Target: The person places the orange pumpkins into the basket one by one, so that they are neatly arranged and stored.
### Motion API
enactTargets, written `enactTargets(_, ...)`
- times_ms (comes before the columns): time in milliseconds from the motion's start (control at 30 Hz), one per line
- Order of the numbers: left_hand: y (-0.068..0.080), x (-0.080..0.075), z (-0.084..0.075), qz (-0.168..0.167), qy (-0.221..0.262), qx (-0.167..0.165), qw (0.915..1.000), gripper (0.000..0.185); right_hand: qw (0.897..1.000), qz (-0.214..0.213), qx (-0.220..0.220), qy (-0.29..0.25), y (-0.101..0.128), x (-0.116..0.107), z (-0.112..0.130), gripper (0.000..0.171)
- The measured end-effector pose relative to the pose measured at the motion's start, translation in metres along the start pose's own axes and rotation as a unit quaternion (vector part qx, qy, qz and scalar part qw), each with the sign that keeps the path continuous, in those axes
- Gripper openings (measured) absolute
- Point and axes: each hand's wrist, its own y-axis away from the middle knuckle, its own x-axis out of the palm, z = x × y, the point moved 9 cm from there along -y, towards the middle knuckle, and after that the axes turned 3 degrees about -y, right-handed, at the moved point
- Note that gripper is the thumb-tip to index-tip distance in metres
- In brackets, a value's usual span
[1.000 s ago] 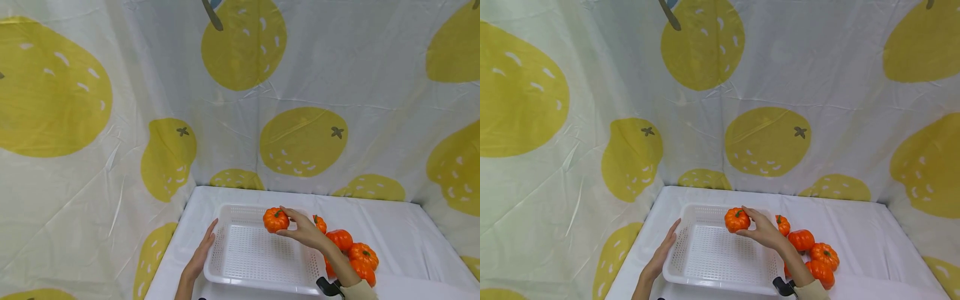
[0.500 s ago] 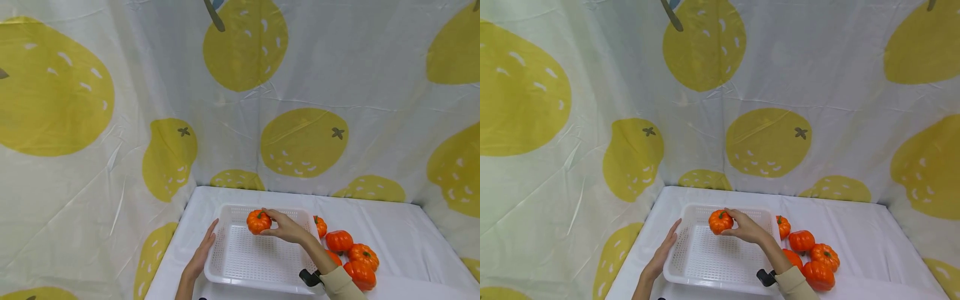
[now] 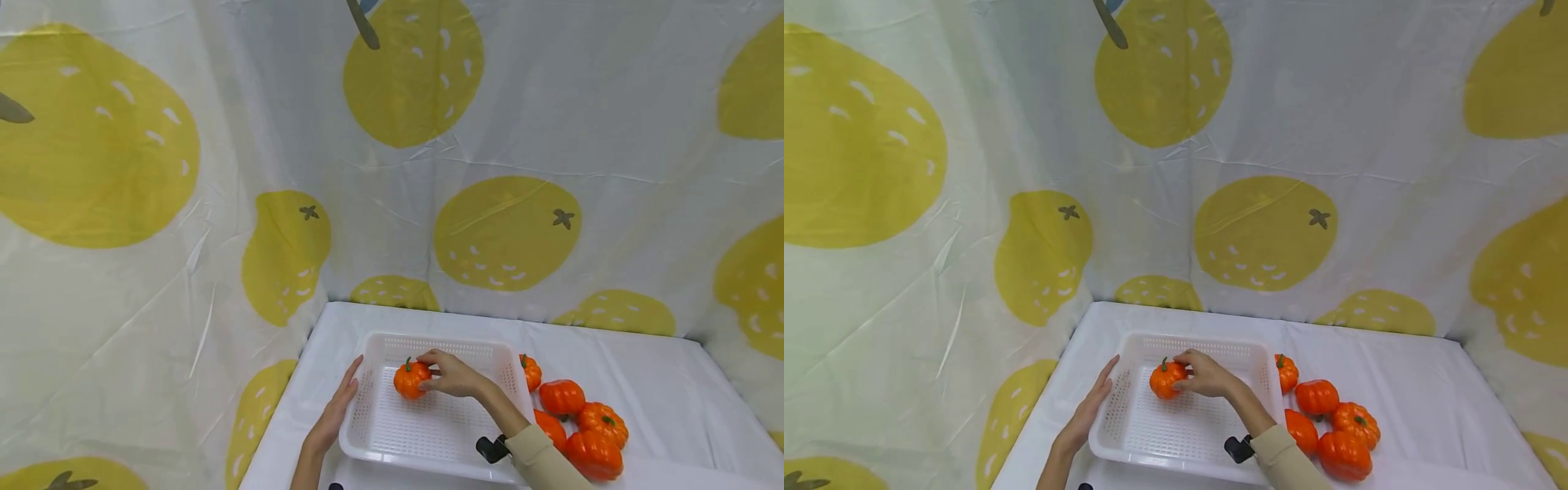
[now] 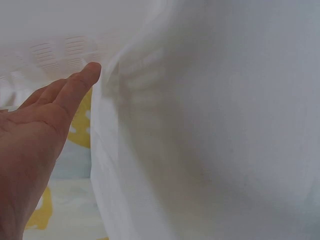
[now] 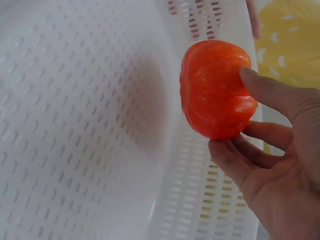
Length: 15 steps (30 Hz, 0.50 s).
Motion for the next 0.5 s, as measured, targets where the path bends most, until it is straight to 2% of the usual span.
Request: enactTargets(500,-0.001,0.000,0.001,0.002,0.003,-0.009,1.0000,0.055,1.000,-0.017,-0.006,-0.006,-0.026,0.021,-0.017,0.052)
